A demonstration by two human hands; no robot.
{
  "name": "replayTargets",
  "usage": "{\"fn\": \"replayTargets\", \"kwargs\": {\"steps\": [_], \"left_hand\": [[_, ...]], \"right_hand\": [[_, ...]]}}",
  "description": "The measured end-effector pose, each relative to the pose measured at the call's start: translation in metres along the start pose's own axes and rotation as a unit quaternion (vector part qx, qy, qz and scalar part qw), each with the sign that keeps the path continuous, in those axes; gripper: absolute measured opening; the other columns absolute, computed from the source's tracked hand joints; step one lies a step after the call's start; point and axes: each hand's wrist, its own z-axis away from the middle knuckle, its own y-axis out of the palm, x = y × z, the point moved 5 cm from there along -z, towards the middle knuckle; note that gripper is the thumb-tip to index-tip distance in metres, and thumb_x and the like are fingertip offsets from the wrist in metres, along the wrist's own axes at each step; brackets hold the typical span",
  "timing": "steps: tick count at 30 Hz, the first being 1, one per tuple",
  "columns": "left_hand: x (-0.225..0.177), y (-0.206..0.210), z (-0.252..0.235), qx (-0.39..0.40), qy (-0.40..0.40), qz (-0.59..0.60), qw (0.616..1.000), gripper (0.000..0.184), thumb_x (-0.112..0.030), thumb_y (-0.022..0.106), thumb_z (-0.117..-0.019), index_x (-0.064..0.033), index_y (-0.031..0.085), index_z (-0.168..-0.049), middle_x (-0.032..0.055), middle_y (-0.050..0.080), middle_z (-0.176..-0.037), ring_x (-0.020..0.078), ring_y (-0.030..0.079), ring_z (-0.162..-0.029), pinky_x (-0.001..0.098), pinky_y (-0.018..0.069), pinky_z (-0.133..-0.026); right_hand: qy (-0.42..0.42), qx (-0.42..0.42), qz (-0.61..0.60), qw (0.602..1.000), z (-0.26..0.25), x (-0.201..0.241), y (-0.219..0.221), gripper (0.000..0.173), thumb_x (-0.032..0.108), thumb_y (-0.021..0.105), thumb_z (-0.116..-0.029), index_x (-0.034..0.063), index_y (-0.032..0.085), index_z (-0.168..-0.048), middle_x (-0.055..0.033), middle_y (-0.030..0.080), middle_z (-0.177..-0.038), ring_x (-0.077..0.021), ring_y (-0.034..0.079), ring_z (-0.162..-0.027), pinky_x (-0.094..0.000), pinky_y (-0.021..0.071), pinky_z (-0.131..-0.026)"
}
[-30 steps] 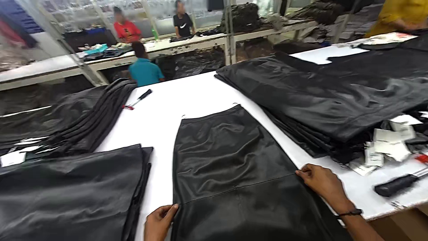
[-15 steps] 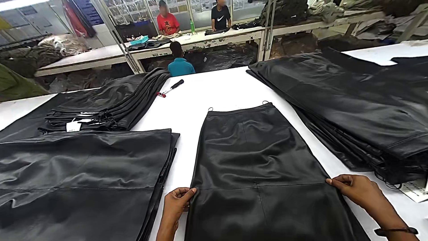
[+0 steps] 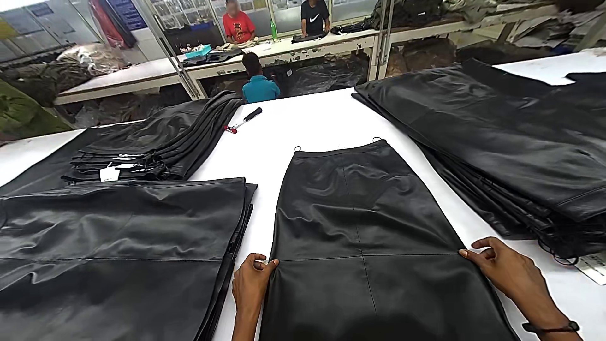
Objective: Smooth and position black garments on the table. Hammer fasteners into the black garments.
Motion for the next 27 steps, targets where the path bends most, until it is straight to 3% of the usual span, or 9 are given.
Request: {"fn": "replayTargets", "kwargs": {"steps": [3,5,8,12,14,16,21,24,27], "left_hand": [[0.001,0.002,0.003,-0.025,0.017,0.000,1.000,0.035,-0.039,0.083,-0.0845,-0.0133,0.073,-0.106,0.0006,0.074,-0.083,0.0224,0.068,-0.076,0.0535,0.0503,-0.073],[0.002,0.001,0.007,-0.042,0.044,-0.011,0.998,0.037,-0.039,0.082,-0.0849,-0.0113,0.073,-0.107,0.0038,0.074,-0.085,0.0252,0.069,-0.078,0.0550,0.0513,-0.073],[0.002,-0.003,0.009,-0.038,0.121,-0.041,0.991,0.049,-0.039,0.080,-0.0860,-0.0010,0.071,-0.115,0.0211,0.071,-0.102,0.0394,0.069,-0.095,0.0627,0.0527,-0.085],[-0.029,-0.008,0.010,-0.022,0.194,-0.142,0.970,0.062,-0.030,0.078,-0.0855,0.0047,0.060,-0.133,0.0389,0.054,-0.133,0.0594,0.051,-0.124,0.0694,0.0421,-0.101],[-0.069,-0.003,0.017,-0.008,0.244,-0.143,0.959,0.058,-0.026,0.073,-0.0893,0.0038,0.059,-0.137,0.0382,0.049,-0.142,0.0586,0.047,-0.130,0.0671,0.0406,-0.104],[-0.125,0.014,0.036,0.032,0.350,-0.085,0.932,0.048,-0.024,0.064,-0.0977,0.0057,0.060,-0.135,0.0353,0.053,-0.141,0.0538,0.051,-0.131,0.0638,0.0414,-0.108],[-0.264,0.122,0.118,0.122,0.565,-0.002,0.816,0.029,-0.019,0.054,-0.1035,-0.0085,0.073,-0.123,0.0103,0.068,-0.132,0.0274,0.064,-0.126,0.0477,0.0503,-0.108],[-0.307,0.202,0.147,0.159,0.629,-0.012,0.761,0.034,-0.023,0.049,-0.1055,-0.0090,0.071,-0.127,0.0082,0.065,-0.138,0.0257,0.056,-0.136,0.0485,0.0423,-0.115],[-0.323,0.258,0.147,0.198,0.621,-0.087,0.754,0.048,-0.033,0.035,-0.1093,-0.0097,0.060,-0.143,0.0067,0.051,-0.156,0.0237,0.039,-0.150,0.0499,0.0272,-0.124]], "right_hand": [[-0.104,-0.075,0.035,0.991,0.013,0.009,0.005,0.013,0.015,0.073,-0.0938,0.0042,0.069,-0.099,-0.0162,0.064,-0.081,-0.0381,0.065,-0.072,-0.0608,0.0488,-0.061],[-0.153,-0.112,0.056,0.980,0.021,0.018,0.007,0.012,0.014,0.067,-0.0969,0.0040,0.073,-0.098,-0.0201,0.065,-0.089,-0.0411,0.067,-0.080,-0.0608,0.0517,-0.063],[-0.178,-0.138,0.068,0.972,0.034,0.025,0.004,0.018,0.017,0.064,-0.0987,0.0043,0.077,-0.099,-0.0210,0.069,-0.094,-0.0419,0.068,-0.091,-0.0589,0.0552,-0.072],[-0.191,-0.133,0.058,0.971,0.041,0.008,0.004,0.027,0.028,0.058,-0.1005,0.0164,0.080,-0.112,-0.0110,0.072,-0.102,-0.0323,0.067,-0.099,-0.0484,0.0564,-0.083],[-0.199,-0.128,0.054,0.970,0.044,0.000,0.007,0.032,0.034,0.053,-0.1031,0.0211,0.078,-0.120,-0.0092,0.071,-0.109,-0.0302,0.066,-0.103,-0.0475,0.0554,-0.087],[-0.204,-0.125,0.057,0.969,0.047,-0.005,0.009,0.036,0.038,0.049,-0.1051,0.0238,0.075,-0.125,-0.0082,0.070,-0.115,-0.0292,0.065,-0.107,-0.0474,0.0539,-0.088],[-0.203,-0.120,0.043,0.971,0.045,-0.010,0.013,0.038,0.040,0.046,-0.1066,0.0269,0.073,-0.129,-0.0062,0.069,-0.119,-0.0267,0.063,-0.112,-0.0453,0.0523,-0.092],[-0.202,-0.117,0.018,0.972,0.044,-0.012,0.013,0.037,0.041,0.047,-0.1061,0.0269,0.074,-0.128,-0.0056,0.069,-0.117,-0.0252,0.062,-0.111,-0.0433,0.0513,-0.092],[-0.201,-0.117,-0.004,0.973,0.044,-0.014,0.014,0.036,0.041,0.048,-0.1061,0.0271,0.074,-0.127,-0.0046,0.069,-0.117,-0.0232,0.062,-0.112,-0.0404,0.0503,-0.094]]}}
